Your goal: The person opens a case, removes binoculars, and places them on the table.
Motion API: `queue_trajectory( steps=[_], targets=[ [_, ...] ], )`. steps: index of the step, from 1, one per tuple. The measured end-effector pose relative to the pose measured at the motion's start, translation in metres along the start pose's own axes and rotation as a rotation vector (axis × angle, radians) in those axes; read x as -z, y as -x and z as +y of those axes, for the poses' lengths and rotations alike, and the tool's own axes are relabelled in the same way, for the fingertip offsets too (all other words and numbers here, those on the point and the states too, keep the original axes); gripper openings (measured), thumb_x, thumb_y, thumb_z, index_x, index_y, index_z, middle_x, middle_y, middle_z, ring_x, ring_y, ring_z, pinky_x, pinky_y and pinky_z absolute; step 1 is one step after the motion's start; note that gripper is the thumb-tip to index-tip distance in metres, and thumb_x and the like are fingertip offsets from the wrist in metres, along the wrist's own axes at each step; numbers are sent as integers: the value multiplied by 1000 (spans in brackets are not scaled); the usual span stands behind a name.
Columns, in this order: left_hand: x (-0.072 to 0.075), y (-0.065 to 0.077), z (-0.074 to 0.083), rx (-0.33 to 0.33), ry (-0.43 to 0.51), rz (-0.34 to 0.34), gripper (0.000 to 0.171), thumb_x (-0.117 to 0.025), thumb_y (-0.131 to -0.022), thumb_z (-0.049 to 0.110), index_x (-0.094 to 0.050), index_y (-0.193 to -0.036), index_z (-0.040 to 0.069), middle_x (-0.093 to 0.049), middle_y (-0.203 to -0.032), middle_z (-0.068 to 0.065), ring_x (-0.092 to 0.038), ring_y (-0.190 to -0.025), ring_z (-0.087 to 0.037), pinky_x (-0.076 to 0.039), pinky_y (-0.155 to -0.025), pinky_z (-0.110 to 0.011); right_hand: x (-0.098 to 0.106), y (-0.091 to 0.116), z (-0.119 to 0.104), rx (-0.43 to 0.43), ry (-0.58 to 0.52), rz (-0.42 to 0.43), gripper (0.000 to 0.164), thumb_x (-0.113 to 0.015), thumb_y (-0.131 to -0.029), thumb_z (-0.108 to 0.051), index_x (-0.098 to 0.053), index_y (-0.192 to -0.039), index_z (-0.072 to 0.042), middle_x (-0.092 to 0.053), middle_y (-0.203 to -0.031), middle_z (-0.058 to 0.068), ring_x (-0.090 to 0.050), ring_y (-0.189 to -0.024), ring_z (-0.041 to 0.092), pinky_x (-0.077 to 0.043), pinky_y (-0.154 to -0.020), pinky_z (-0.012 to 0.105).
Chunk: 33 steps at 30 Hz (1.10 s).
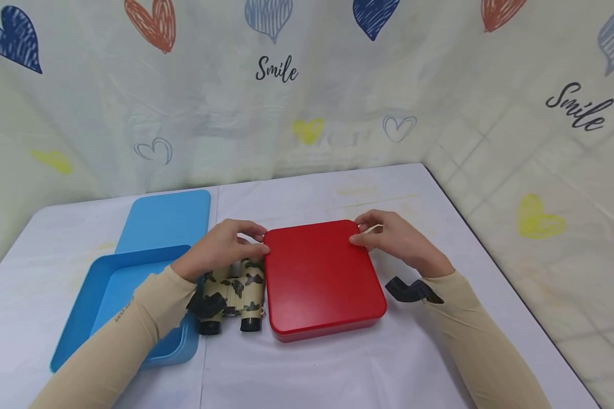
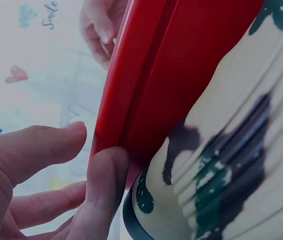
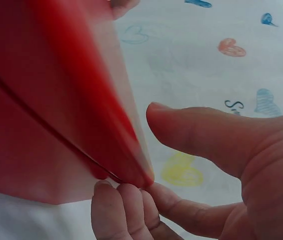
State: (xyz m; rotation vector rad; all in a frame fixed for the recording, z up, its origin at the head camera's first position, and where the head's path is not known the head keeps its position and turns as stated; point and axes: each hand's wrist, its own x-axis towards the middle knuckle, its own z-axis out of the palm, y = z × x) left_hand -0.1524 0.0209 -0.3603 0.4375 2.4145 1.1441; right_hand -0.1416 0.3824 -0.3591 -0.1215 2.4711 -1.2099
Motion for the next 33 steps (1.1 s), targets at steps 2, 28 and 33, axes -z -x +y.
queue_trajectory(
  steps=[2, 28, 33],
  targets=[
    [0, 0, 0, 11, 25, -1, 50, -73, -97, 30, -61, -140, 7, -68, -128, -9, -78, -89, -11, -57, -100, -41, -1, -1, 0, -6, -17, 0, 52, -69, -98, -35, -53, -139, -8, -61, -124, 12, -66, -104, 23, -54, -93, 35],
    [-7, 3, 1, 33, 70, 49, 47, -72, -97, 22, -61, -140, 7, -68, -130, -12, -77, -91, -13, -59, -100, -42, -5, 3, -7, -49, -66, 17, 54, -66, -98, -18, -50, -147, -3, -57, -145, 22, -64, -118, 28, -47, -111, 52],
    [-9, 2, 2, 39, 65, 61, 46, -73, -97, 22, -62, -140, 8, -67, -130, -11, -76, -91, -12, -60, -97, -40, -4, 2, -3, -48, -112, 9, 53, -66, -98, -17, -50, -146, -1, -58, -140, 20, -62, -115, 24, -51, -102, 34]
  ],
)
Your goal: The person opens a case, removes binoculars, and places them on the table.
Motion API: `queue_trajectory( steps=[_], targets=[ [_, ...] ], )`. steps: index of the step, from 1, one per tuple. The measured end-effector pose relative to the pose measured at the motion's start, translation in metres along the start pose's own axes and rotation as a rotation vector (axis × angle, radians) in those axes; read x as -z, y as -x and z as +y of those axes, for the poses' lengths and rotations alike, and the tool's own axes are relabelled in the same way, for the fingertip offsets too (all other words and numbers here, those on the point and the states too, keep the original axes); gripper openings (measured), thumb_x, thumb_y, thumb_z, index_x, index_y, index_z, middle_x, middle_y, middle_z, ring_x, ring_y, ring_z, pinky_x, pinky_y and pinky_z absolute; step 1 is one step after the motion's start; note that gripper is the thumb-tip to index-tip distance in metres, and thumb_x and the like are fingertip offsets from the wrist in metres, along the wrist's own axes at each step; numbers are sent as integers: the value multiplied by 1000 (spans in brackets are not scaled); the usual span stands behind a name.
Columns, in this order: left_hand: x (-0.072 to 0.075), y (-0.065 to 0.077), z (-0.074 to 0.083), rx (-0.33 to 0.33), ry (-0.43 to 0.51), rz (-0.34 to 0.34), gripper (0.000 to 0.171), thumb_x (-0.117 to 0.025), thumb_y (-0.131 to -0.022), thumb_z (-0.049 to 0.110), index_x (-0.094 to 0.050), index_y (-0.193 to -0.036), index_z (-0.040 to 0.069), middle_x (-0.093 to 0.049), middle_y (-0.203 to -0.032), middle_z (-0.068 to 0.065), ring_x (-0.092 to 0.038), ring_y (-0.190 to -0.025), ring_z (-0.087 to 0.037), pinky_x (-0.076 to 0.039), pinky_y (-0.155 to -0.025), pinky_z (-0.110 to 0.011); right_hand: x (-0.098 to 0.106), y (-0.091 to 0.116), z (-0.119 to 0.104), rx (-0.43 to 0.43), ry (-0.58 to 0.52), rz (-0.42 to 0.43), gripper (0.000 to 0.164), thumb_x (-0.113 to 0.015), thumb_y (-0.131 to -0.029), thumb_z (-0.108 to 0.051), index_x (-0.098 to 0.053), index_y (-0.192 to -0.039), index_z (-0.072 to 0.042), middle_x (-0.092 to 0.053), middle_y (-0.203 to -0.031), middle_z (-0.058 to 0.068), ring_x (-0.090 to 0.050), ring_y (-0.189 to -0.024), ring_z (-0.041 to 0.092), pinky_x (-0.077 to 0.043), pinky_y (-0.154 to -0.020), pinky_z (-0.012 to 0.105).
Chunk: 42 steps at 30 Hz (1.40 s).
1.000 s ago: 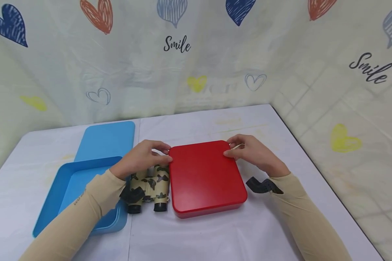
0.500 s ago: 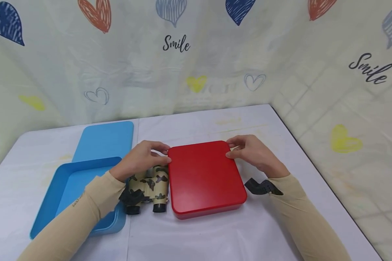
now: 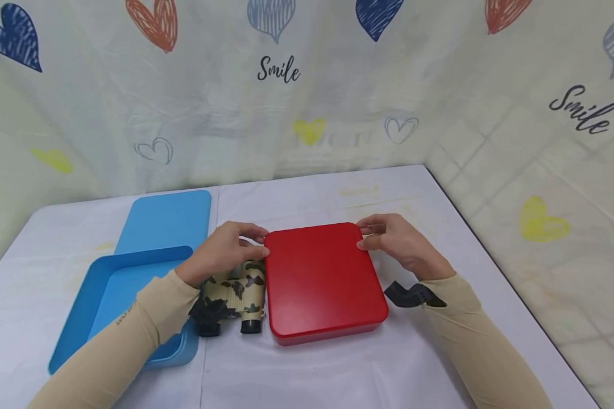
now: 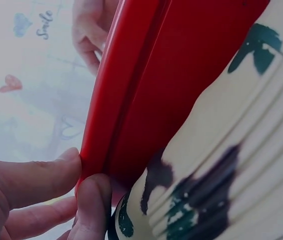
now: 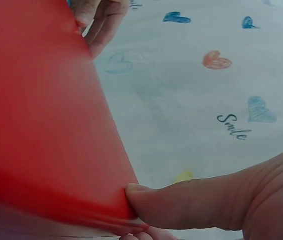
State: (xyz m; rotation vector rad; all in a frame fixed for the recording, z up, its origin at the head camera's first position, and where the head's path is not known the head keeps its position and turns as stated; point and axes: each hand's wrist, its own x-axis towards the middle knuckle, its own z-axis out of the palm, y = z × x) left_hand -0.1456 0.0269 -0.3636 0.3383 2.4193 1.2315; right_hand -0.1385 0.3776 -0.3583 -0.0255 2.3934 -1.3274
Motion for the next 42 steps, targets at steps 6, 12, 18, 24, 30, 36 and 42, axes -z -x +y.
queue_trajectory(
  steps=[6, 12, 18, 24, 30, 36, 42],
  targets=[
    [-2, 0, 0, -4, -5, 17, 45, -73, -97, 21, -63, -139, 8, -68, -129, -10, -75, -92, -13, -60, -96, -40, 1, -2, 3, -1, -113, -16, 55, -66, -97, -14, -47, -146, 2, -60, -129, 10, -62, -110, 17, -53, -94, 22],
    [-2, 1, 1, -5, -6, 19, 42, -72, -97, 19, -64, -138, 8, -68, -128, -11, -75, -91, -13, -60, -94, -40, 0, -4, 4, 11, -196, -51, 55, -66, -97, -9, -43, -145, 8, -64, -116, 1, -65, -102, 13, -56, -92, 23],
    [-3, 2, 2, -26, -28, 31, 40, -71, -98, 17, -65, -136, 8, -70, -126, -12, -74, -91, -14, -61, -88, -36, -1, -3, 3, 8, -215, -55, 55, -64, -98, -7, -41, -145, 11, -66, -112, -3, -67, -97, 10, -57, -89, 23],
    [-3, 5, 5, -33, -31, 41, 40, -71, -97, 14, -65, -136, 8, -71, -123, -12, -72, -95, -17, -61, -83, -32, -5, -3, 3, -12, -223, -41, 56, -63, -99, -7, -40, -146, 10, -65, -112, -2, -67, -97, 10, -58, -88, 22],
    [-3, 6, 5, -8, -16, 44, 38, -72, -97, 14, -67, -134, 9, -72, -118, -11, -72, -93, -17, -60, -79, -30, -7, -3, 2, -14, -202, -37, 57, -63, -99, -9, -40, -148, 9, -62, -121, 5, -66, -100, 12, -58, -89, 22],
    [-2, 6, 7, 7, -14, 27, 39, -71, -97, 15, -65, -136, 10, -72, -119, -12, -70, -97, -20, -59, -80, -30, -7, -3, 3, -9, -173, -36, 56, -62, -99, -9, -41, -148, 8, -61, -123, 9, -66, -100, 13, -59, -88, 21],
    [1, 6, 7, 26, -10, -7, 36, -67, -99, 14, -64, -135, 8, -71, -119, -13, -70, -98, -21, -57, -75, -28, -6, -3, 1, -3, -138, -40, 55, -62, -99, -11, -43, -146, 9, -63, -124, 11, -66, -99, 13, -59, -88, 22]
  ],
)
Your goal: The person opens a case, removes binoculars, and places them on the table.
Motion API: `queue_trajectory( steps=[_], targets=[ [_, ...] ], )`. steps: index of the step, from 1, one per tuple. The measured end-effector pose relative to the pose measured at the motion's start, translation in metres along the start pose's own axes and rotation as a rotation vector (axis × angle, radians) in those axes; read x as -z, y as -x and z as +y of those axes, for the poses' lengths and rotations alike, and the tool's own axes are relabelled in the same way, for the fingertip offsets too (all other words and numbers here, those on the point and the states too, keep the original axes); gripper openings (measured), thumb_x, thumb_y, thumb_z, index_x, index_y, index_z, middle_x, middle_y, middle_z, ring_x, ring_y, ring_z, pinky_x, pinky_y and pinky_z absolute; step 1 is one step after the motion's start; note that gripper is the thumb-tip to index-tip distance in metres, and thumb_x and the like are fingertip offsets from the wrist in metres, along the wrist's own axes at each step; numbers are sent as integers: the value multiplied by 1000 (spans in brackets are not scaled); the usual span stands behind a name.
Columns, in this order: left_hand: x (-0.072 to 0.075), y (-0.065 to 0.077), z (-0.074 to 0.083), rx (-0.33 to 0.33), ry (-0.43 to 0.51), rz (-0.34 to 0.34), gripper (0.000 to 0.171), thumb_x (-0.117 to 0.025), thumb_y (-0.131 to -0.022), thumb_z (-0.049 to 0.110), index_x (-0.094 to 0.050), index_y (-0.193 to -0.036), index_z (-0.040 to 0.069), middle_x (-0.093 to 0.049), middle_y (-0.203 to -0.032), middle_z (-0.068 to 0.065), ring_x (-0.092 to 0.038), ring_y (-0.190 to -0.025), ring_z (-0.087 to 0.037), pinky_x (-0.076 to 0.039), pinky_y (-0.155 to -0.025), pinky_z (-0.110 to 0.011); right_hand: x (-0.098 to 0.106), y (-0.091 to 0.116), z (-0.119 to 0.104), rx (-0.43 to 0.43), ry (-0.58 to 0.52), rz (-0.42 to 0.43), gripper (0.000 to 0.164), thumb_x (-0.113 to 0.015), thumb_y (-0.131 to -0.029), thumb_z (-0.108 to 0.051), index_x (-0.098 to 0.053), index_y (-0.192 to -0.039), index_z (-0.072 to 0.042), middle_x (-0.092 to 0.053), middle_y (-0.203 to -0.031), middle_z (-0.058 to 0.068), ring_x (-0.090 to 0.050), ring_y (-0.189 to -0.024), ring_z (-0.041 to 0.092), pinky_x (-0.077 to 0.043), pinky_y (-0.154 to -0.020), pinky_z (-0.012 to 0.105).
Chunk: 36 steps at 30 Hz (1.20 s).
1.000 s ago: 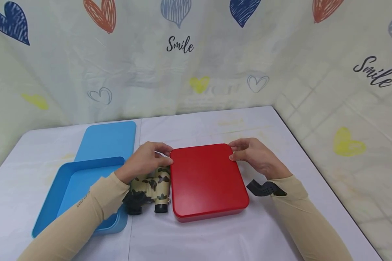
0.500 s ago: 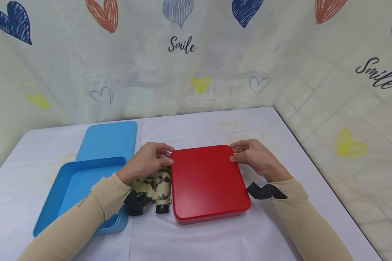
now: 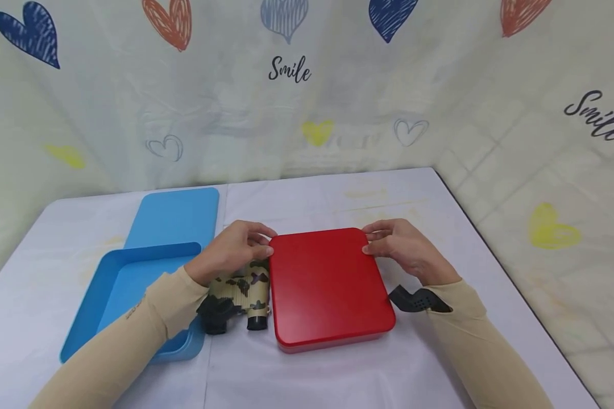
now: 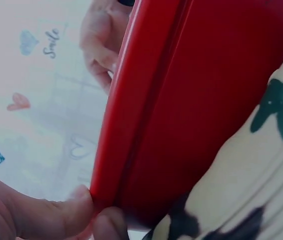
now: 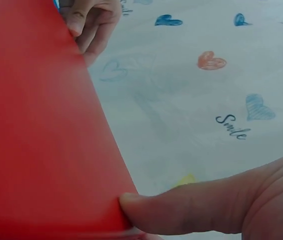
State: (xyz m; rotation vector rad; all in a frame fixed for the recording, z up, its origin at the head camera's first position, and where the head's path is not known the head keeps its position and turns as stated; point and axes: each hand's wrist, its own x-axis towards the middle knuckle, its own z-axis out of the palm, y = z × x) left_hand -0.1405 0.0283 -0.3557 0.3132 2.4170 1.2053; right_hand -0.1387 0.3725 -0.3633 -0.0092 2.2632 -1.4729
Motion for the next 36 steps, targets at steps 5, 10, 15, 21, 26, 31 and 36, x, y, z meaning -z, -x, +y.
queue_trajectory(
  steps=[5, 10, 15, 21, 26, 31, 36],
  targets=[
    [3, -1, 2, 21, 6, -23, 35, -65, -100, 13, -64, -134, 7, -71, -121, -13, -70, -98, -21, -57, -74, -29, 2, 2, -1, 10, 52, 12, 54, -66, -97, -14, -48, -142, 10, -63, -124, 15, -67, -96, 13, -59, -86, 24],
    [5, 2, 2, 38, -8, -21, 35, -65, -99, 15, -65, -133, 6, -71, -124, -14, -71, -101, -22, -60, -83, -34, 4, 3, -2, 3, 75, 4, 52, -69, -96, -17, -51, -137, 10, -66, -115, 11, -70, -92, 14, -61, -86, 29],
    [4, 5, 5, 51, -52, 2, 37, -68, -99, 19, -66, -132, 4, -74, -119, -13, -74, -93, -19, -61, -85, -36, 5, 6, -3, -10, 87, 5, 47, -71, -96, -19, -55, -129, 10, -72, -99, 3, -74, -86, 17, -63, -84, 31],
    [6, 9, 8, 85, -58, -8, 41, -71, -97, 22, -65, -132, 1, -78, -103, -10, -75, -77, -13, -60, -92, -40, 6, 9, -4, -23, 95, 4, 45, -72, -95, -20, -58, -127, 10, -74, -98, 2, -75, -86, 18, -64, -85, 34],
    [2, 11, 10, 98, -7, -32, 44, -72, -97, 20, -63, -134, -1, -77, -107, -12, -77, -77, -13, -61, -93, -37, 8, 11, -4, -22, 126, 14, 43, -72, -96, -20, -60, -125, 10, -76, -98, 3, -75, -86, 19, -64, -82, 33],
    [-3, 13, 11, 122, 42, -16, 44, -72, -97, 17, -61, -135, -2, -75, -111, -14, -77, -79, -13, -62, -94, -37, 7, 13, -4, -13, 135, 30, 42, -70, -97, -19, -61, -126, 10, -75, -99, 4, -74, -85, 19, -65, -81, 33],
    [-5, 15, 14, 141, 43, -4, 43, -71, -97, 17, -60, -134, -1, -78, -103, -12, -77, -79, -13, -61, -95, -37, 2, 15, -5, 10, 152, 33, 43, -67, -98, -20, -58, -129, 10, -72, -105, 8, -70, -86, 17, -64, -80, 34]
  ],
)
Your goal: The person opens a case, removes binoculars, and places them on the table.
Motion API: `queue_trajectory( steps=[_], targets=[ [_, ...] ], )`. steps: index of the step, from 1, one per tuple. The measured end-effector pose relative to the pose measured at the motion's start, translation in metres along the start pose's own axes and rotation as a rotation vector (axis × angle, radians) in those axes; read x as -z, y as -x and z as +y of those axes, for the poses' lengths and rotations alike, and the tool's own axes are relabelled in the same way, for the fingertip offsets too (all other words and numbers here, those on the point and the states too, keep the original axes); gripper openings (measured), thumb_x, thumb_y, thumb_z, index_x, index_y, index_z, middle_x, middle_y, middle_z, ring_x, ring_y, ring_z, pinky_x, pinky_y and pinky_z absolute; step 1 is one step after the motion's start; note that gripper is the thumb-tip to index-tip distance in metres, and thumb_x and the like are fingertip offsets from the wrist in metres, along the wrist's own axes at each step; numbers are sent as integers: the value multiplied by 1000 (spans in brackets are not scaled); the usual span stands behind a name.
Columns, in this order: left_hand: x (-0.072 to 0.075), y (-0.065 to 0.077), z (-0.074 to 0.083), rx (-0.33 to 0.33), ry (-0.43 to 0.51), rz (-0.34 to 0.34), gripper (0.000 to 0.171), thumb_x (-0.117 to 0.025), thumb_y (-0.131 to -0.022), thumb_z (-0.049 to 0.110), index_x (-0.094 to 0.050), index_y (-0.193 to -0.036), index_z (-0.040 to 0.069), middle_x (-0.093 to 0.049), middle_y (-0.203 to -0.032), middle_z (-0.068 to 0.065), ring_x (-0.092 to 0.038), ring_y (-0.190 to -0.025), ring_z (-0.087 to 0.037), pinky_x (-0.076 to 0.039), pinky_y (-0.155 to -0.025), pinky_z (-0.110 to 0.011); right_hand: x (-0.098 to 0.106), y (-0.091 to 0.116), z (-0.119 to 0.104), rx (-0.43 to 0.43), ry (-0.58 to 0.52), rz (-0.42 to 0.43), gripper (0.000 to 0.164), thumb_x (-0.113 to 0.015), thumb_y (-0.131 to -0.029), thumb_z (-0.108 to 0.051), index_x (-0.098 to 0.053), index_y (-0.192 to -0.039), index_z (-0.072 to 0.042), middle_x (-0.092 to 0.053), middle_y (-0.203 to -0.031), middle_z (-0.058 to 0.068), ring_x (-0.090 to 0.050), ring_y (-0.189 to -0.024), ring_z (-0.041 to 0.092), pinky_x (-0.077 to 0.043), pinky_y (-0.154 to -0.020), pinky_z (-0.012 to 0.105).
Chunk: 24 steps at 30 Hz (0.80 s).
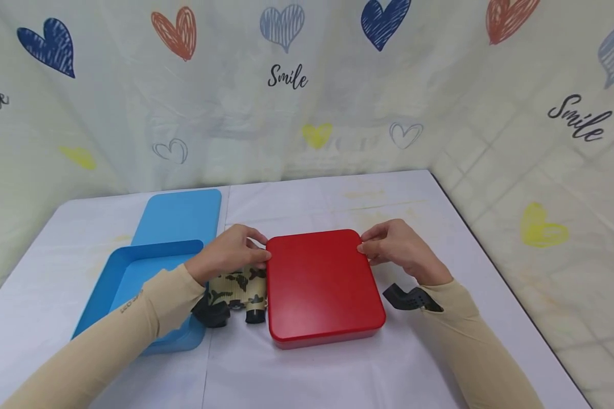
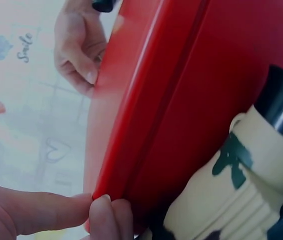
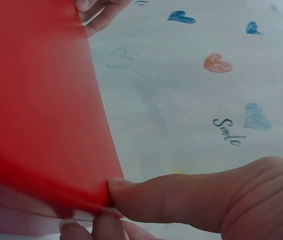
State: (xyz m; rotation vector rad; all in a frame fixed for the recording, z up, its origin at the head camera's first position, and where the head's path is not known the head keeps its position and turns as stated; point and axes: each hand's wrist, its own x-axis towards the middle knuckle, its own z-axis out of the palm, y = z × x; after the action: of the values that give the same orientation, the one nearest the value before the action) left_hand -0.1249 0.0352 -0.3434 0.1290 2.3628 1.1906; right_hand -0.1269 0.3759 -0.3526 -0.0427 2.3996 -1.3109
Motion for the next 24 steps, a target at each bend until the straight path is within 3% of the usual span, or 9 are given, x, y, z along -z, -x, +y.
queue_trajectory(
  steps=[11, 20, 24],
  targets=[
    [-3, -4, 2, 28, 20, -10, 42, -68, -99, 15, -57, -135, -3, -78, -104, -12, -78, -82, -15, -60, -96, -37, -5, -1, 0, -23, 8, 4, 50, -72, -96, -23, -55, -131, 8, -70, -109, 10, -71, -89, 18, -63, -82, 34],
    [-3, -7, 5, 47, -6, -20, 40, -66, -99, 13, -56, -134, -4, -75, -104, -13, -74, -82, -17, -58, -75, -26, -5, -4, 1, -37, -45, -53, 47, -67, -98, -19, -50, -131, 9, -67, -107, 8, -67, -94, 20, -61, -84, 31],
    [-4, -7, 7, 58, -9, -26, 40, -65, -100, 13, -56, -135, -3, -74, -105, -12, -72, -82, -17, -56, -73, -24, -6, -5, 4, -40, -92, -76, 43, -65, -98, -17, -48, -129, 8, -65, -102, 4, -65, -95, 19, -60, -86, 31]
  ],
)
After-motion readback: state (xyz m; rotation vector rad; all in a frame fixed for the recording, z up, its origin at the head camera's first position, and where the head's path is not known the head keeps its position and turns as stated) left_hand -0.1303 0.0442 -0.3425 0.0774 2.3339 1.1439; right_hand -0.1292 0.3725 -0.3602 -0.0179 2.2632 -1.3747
